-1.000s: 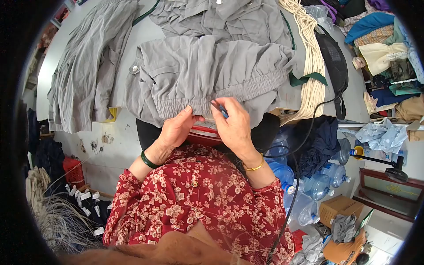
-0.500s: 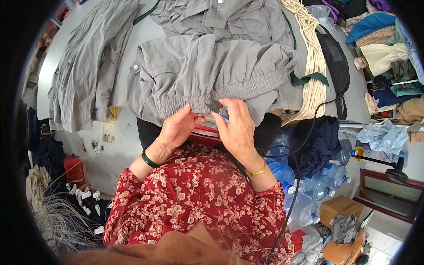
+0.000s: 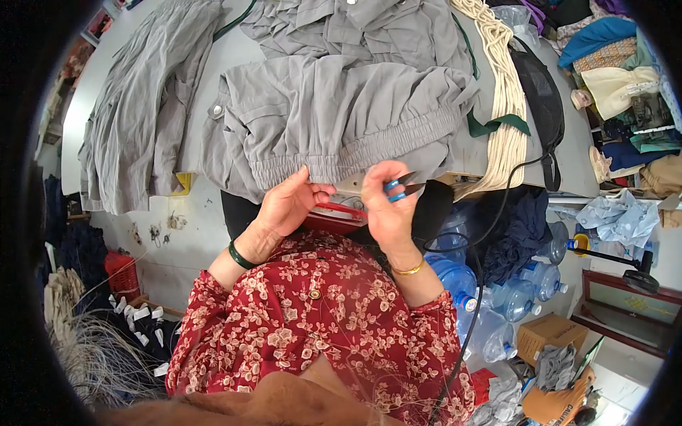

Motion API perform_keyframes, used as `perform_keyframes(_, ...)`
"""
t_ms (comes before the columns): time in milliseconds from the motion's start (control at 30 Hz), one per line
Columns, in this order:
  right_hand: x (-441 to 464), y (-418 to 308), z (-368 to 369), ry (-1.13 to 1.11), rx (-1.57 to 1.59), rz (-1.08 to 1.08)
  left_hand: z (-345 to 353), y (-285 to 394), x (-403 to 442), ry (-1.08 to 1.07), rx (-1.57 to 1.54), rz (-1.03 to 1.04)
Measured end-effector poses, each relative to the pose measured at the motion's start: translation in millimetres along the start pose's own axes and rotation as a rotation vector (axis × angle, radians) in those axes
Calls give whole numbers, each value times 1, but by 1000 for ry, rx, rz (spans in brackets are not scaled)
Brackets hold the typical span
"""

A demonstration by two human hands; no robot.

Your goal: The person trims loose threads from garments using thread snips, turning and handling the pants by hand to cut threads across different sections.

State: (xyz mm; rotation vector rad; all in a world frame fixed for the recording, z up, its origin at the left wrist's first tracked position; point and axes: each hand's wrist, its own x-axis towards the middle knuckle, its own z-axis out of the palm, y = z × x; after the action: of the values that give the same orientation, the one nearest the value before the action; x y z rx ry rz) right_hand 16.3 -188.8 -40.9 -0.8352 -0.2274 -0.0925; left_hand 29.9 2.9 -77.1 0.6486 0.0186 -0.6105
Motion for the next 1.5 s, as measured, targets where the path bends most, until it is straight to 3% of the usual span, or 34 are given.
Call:
perform_keyframes(100, 0, -14, -5, 57, -227, 32, 2, 3, -2, 30, 21, -30)
perform_keyframes(133, -1, -16, -1, 90, -519, -19, 2, 3, -3, 41, 27, -41)
perform_keyframes(233, 0, -23, 5, 97, -793, -101, -1, 1, -2, 48, 35, -29)
perform_keyframes(367, 7, -47, -3, 397, -917, -405, -4, 1, -2, 46, 45, -41)
perform_keyframes(433, 7, -70, -26, 646, -766, -425, -3, 2, -4, 56, 55, -53)
perform_keyframes(500, 8, -85, -28, 571, -694, -477, 0, 4, -5, 58, 63, -52)
perform_keyframes(533, 10, -81, -18, 602, -899, -511, 1, 5, -5, 59, 65, -51)
perform_keyframes(600, 4, -64, -6, 274, -1024, -322, -4, 3, -5, 40, 55, -47)
perform_keyframes(633, 6, -59, 4, 72, -1262, -255, -4, 3, -4, 28, 53, -51)
perform_keyframes(733, 14, -21, 14, -186, -1408, -310, 13, 12, -16, 86, 134, -114)
perform_keyframes(833, 15, -6, 3, -198, -1363, -250, 34, 24, -40, -65, 708, -361)
perform_keyframes(900, 13, -6, 3, -156, -1246, -143, 42, 23, -50, -161, 896, -322)
perform_keyframes(1033, 6, -11, 9, -178, -1093, -43, 58, 26, -32, 21, 852, -65)
perform_keyframes(1100, 1, -12, 8, -201, -1153, -104, 53, 22, -17, 86, 866, 36)
perform_keyframes(1267, -5, -12, 7, -281, -1271, -225, 67, 21, -8, 206, 1094, 84)
perform_keyframes(1433, -9, -10, 10, -442, -1311, -317, 57, 15, -5, 223, 997, 149)
perform_keyframes(1500, -10, -16, 8, -322, -1391, -266, 56, 14, -9, 207, 856, 135)
